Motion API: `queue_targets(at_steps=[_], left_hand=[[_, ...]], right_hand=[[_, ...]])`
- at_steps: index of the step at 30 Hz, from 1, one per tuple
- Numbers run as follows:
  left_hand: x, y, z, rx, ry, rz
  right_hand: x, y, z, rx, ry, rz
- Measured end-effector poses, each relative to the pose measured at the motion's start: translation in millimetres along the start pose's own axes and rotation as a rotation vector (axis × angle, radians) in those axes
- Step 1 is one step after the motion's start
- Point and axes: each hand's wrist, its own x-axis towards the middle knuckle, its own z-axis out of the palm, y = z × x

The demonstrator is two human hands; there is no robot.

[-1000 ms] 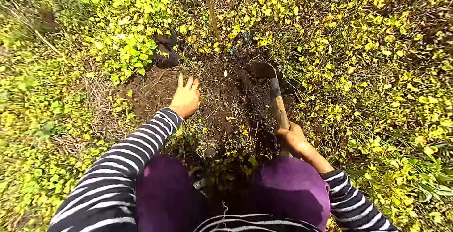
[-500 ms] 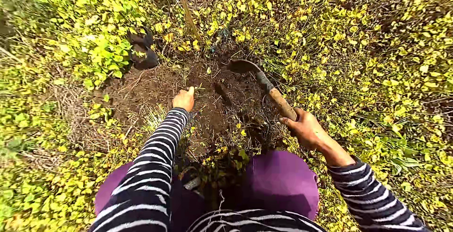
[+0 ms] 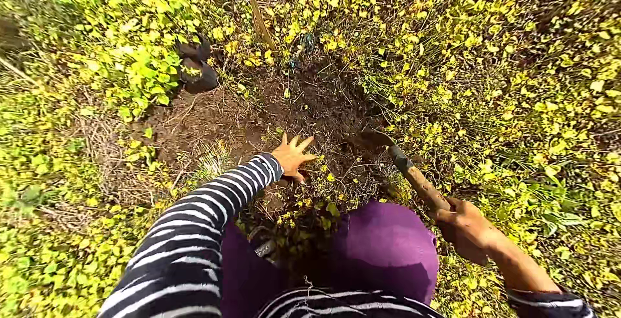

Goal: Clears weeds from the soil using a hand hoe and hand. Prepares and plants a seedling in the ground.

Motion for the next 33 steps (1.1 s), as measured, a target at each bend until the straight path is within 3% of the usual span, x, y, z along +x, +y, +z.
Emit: queue_targets(at_steps=[3,5,7,9,13,16,18,19,21,24,26,29,31,33], left_hand=[[54,50,33,-0.226,0.016,-0.092],[55,62,40,-0.254,0.027,-0.072],[30,54,43,-0.289,0.039,0.043],[-1,39,46,-0.258,-0.049,0.076],[-46,4,48,-0.189,-0.35,-0.065],[-61,-21,49,-0.188,-0.346,-0.156],[-60,-12,40,-0.063,-0.407,-0.262],[-58,-5,37,0.001,-0.392,-0.29],[-48,6,31,0.106,-0.205,-0.232],[-10,4,16,0.087,0.108,-0.184],[30,-5,8,0.031,0.196,-0.226],[97,-21,-5,-0.11,0.158,-0.396],[123,-17,-12,-0.188,0.115,-0.473],[135,-5,-26,-0.249,0.116,-0.44]], right_hand=[[13,-16,39,0.254,0.053,-0.014],[6,-9,64,0.205,-0.023,0.008],[-9,8,69,0.025,-0.158,-0.033],[-12,13,61,-0.064,-0.133,-0.065],[10,-11,29,0.018,-0.025,-0.077],[31,-36,35,0.276,0.083,-0.164],[41,-33,52,0.217,0.079,-0.161],[42,-23,56,0.072,0.031,-0.124],[35,9,60,-0.196,-0.094,-0.042],[16,41,52,-0.349,-0.047,-0.011],[8,40,40,-0.306,0.02,0.012],[14,23,17,-0.106,0.13,-0.014],[28,4,0,0.065,0.275,-0.072],[58,-18,-25,0.169,0.4,-0.12]])
